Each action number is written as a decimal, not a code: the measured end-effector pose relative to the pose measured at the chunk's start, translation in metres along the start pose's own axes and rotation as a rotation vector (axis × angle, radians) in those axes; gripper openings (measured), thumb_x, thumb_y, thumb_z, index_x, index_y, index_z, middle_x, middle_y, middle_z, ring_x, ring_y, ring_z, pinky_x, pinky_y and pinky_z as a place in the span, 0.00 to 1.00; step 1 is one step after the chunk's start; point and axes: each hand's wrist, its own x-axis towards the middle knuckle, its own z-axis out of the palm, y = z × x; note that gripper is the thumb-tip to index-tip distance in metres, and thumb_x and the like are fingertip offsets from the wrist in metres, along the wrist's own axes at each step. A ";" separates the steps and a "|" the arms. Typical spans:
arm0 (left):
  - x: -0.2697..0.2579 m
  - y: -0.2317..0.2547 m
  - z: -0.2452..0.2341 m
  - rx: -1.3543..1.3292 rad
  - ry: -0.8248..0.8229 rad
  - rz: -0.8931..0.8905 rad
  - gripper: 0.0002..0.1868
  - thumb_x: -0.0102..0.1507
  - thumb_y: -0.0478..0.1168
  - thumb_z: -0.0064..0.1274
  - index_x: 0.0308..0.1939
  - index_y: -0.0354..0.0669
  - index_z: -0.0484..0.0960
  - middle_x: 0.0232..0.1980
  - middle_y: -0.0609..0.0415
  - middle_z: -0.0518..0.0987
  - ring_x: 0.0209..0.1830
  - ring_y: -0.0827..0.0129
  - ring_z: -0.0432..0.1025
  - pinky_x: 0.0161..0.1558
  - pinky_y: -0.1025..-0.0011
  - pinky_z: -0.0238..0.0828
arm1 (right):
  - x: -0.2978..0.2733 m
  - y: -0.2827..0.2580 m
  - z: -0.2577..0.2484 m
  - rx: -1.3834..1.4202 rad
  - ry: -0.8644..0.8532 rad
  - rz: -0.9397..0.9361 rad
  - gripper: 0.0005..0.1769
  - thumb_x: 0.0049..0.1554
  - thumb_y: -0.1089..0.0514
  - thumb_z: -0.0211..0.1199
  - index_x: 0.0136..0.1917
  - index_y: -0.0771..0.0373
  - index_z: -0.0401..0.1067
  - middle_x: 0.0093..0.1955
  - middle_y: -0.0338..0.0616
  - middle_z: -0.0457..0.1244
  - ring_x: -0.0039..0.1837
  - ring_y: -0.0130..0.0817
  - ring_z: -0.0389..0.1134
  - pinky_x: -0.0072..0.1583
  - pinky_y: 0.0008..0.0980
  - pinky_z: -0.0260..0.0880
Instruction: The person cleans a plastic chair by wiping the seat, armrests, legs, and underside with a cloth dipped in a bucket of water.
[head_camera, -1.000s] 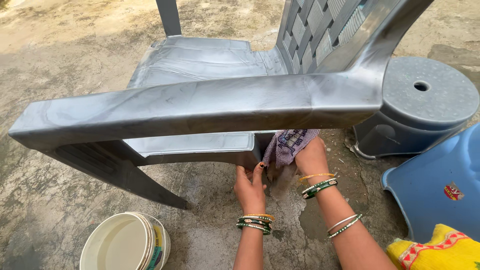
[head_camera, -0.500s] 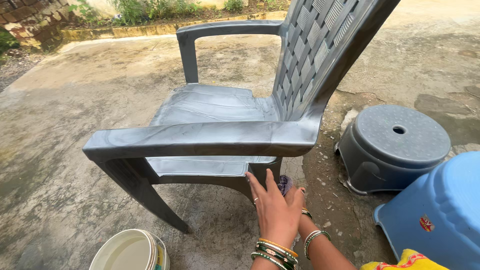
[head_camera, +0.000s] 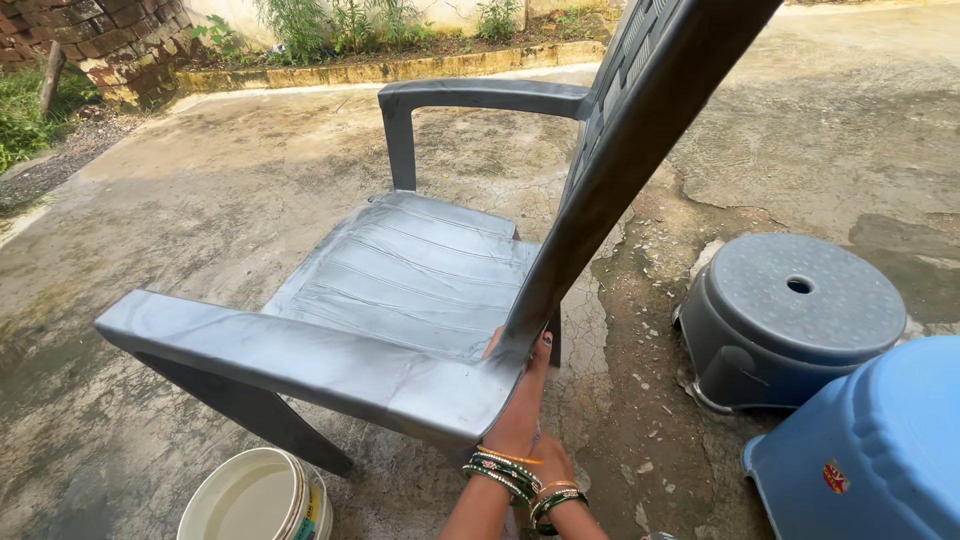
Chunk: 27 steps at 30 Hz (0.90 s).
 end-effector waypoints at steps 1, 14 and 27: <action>0.003 -0.003 -0.001 0.101 -0.024 -0.048 0.24 0.65 0.55 0.53 0.52 0.40 0.83 0.38 0.51 0.86 0.35 0.68 0.78 0.45 0.71 0.75 | 0.003 -0.006 -0.009 -0.123 -0.127 -0.028 0.25 0.54 0.44 0.65 0.60 0.58 0.74 0.61 0.56 0.68 0.64 0.56 0.68 0.62 0.46 0.69; 0.026 -0.070 0.002 0.016 -0.026 0.349 0.16 0.66 0.49 0.57 0.41 0.37 0.83 0.32 0.50 0.83 0.30 0.69 0.76 0.36 0.68 0.72 | -0.012 -0.160 -0.148 0.475 0.106 0.025 0.17 0.56 0.64 0.63 0.60 0.60 0.75 0.41 0.46 0.68 0.40 0.38 0.65 0.41 0.41 0.63; 0.029 -0.027 -0.034 -0.037 -0.102 0.306 0.14 0.65 0.46 0.59 0.42 0.38 0.83 0.35 0.55 0.81 0.34 0.72 0.74 0.40 0.70 0.71 | -0.066 -0.242 -0.143 0.528 0.057 -0.457 0.28 0.51 0.66 0.65 0.64 0.63 0.65 0.56 0.41 0.67 0.57 0.29 0.67 0.55 0.31 0.70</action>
